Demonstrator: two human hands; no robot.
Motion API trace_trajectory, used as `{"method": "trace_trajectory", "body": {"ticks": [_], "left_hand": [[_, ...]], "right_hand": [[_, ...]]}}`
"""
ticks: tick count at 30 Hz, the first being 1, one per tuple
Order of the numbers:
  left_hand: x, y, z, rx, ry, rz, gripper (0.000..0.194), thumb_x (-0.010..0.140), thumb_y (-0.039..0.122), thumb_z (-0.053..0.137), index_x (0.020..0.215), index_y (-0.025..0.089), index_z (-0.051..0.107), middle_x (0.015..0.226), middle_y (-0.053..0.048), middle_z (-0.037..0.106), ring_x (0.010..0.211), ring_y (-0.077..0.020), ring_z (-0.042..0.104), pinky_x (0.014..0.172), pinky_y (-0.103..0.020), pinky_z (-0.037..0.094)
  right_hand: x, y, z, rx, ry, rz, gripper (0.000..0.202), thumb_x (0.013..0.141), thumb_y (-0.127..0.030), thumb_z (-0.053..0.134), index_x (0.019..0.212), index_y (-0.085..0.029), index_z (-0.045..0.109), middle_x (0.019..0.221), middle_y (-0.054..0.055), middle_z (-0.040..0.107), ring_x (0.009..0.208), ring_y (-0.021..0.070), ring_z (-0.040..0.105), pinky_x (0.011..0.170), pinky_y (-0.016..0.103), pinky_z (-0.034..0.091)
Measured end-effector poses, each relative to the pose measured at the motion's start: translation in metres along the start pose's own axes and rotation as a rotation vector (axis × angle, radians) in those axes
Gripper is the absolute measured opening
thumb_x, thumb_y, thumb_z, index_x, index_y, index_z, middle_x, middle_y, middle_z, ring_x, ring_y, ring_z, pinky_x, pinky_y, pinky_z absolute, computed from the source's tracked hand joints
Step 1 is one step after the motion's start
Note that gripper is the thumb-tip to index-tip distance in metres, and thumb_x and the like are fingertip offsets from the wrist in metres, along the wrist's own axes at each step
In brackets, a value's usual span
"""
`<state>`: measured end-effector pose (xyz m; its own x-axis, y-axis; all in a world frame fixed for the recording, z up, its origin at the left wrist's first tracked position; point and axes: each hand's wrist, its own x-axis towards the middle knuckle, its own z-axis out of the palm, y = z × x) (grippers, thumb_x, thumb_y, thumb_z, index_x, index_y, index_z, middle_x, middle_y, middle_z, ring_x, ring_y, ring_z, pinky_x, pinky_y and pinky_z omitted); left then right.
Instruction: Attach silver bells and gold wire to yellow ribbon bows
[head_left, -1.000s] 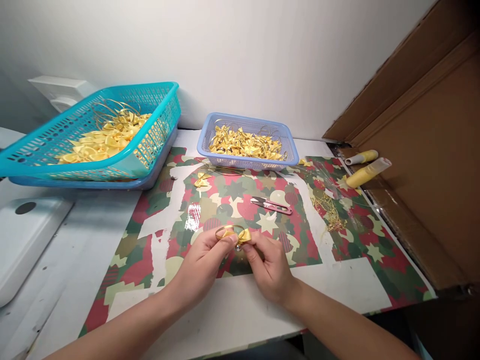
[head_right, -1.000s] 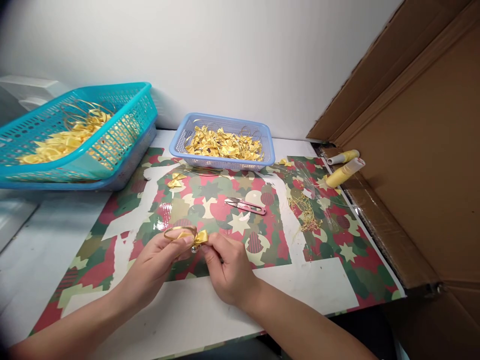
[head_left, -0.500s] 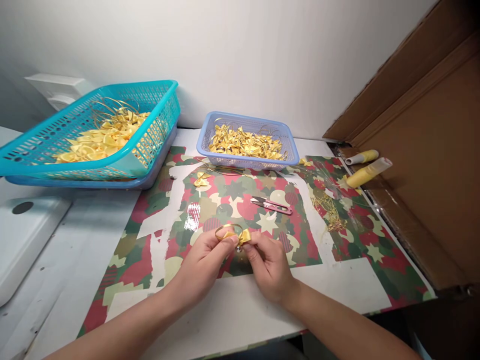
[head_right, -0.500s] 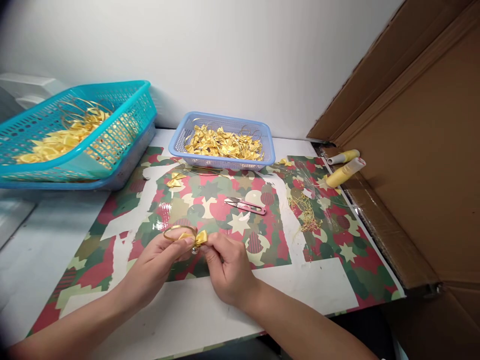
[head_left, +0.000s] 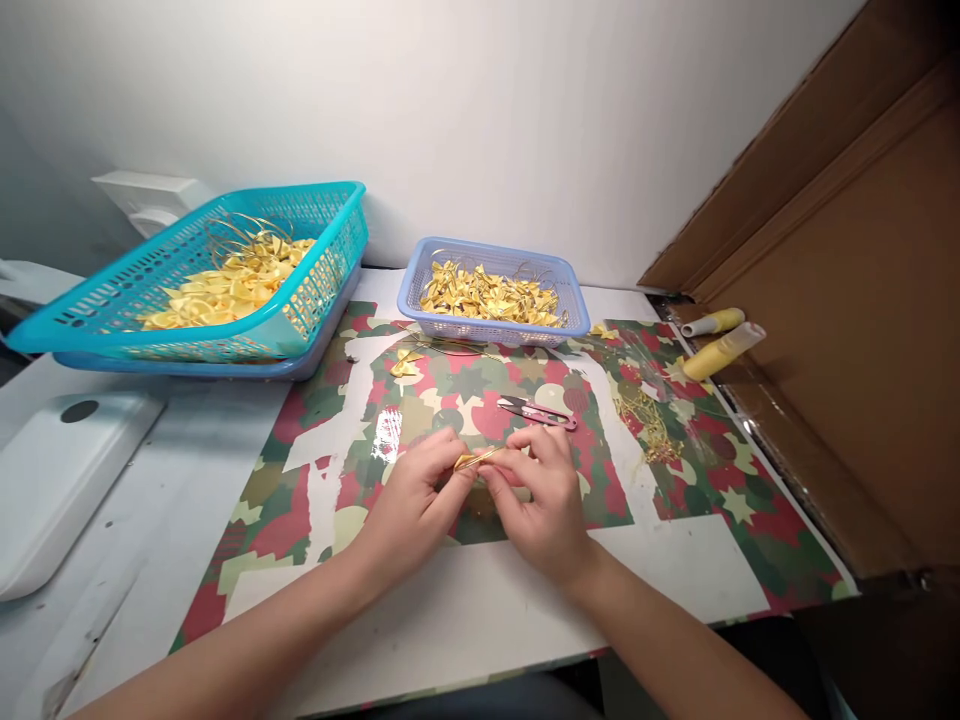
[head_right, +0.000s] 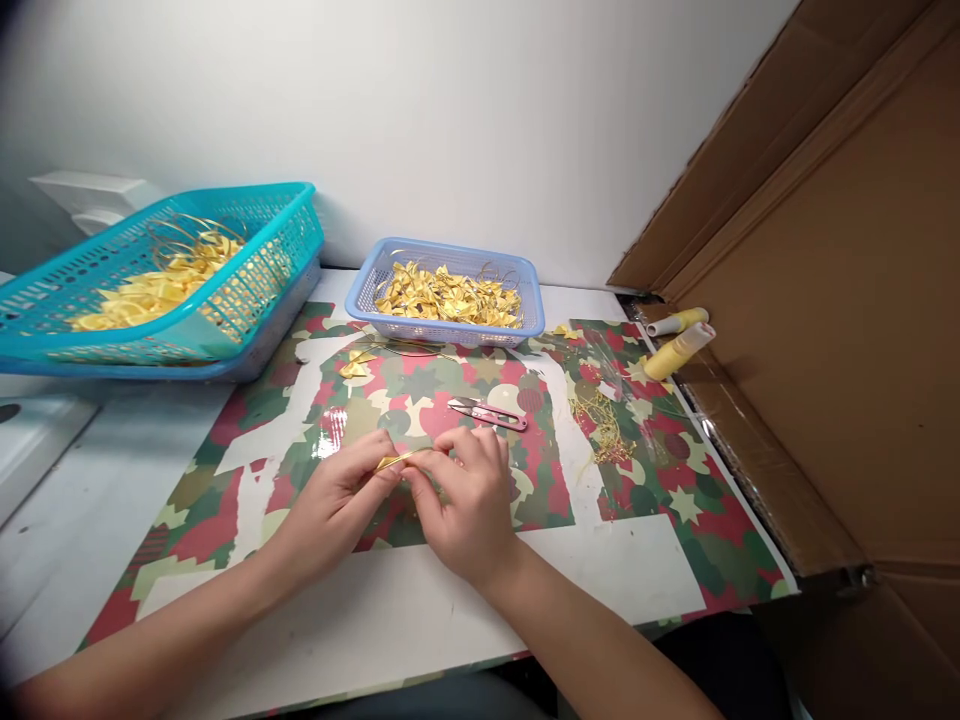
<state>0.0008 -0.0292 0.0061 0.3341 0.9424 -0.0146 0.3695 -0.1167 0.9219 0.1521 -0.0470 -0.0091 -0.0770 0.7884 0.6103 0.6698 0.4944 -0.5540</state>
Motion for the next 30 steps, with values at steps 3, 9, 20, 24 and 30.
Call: {"method": "trace_trajectory", "body": {"ticks": [3,9,20,24,30], "left_hand": [[0.002,0.002,-0.001,0.062,0.010,0.062,0.036,0.091,0.030,0.041,0.058,0.019,0.041,0.077,-0.002,0.042,0.072,-0.0165,0.044,0.066,-0.027,0.037],[0.003,0.003,0.000,0.158,0.029,0.133,0.034,0.091,0.032,0.040,0.065,0.019,0.055,0.109,-0.008,0.047,0.106,-0.0252,0.043,0.094,-0.040,0.037],[0.007,-0.004,0.000,0.138,0.012,0.162,0.033,0.093,0.034,0.038,0.071,0.020,0.058,0.098,-0.006,0.055,0.100,-0.0235,0.047,0.093,-0.038,0.036],[0.011,-0.004,-0.002,0.100,0.006,0.156,0.034,0.093,0.035,0.039,0.071,0.020,0.060,0.098,-0.006,0.054,0.100,-0.0232,0.047,0.091,-0.036,0.037],[0.021,-0.010,-0.008,-0.039,-0.026,0.125,0.033,0.091,0.036,0.042,0.066,0.020,0.057,0.105,-0.005,0.058,0.108,-0.0225,0.048,0.093,-0.033,0.037]], "right_hand": [[0.001,0.002,0.002,-0.003,-0.006,0.008,0.013,0.086,-0.016,0.057,0.082,-0.022,0.068,0.077,0.004,0.056,0.075,0.0185,0.046,0.067,0.035,0.037],[0.000,0.002,0.004,-0.008,0.113,-0.041,0.015,0.085,-0.012,0.053,0.082,-0.022,0.065,0.079,0.004,0.055,0.079,0.0198,0.047,0.071,0.036,0.037],[-0.001,0.007,0.012,0.088,0.073,0.047,0.010,0.088,-0.017,0.055,0.082,-0.021,0.063,0.082,0.003,0.053,0.085,0.0191,0.049,0.078,0.036,0.041],[0.000,0.003,0.008,0.111,0.167,0.008,0.014,0.089,-0.014,0.053,0.086,-0.023,0.062,0.085,0.002,0.050,0.086,0.0181,0.048,0.080,0.037,0.041],[0.011,0.000,-0.009,0.594,0.164,0.053,0.012,0.097,-0.021,0.043,0.090,-0.024,0.052,0.092,0.002,0.063,0.073,0.0134,0.059,0.066,0.032,0.048]]}}
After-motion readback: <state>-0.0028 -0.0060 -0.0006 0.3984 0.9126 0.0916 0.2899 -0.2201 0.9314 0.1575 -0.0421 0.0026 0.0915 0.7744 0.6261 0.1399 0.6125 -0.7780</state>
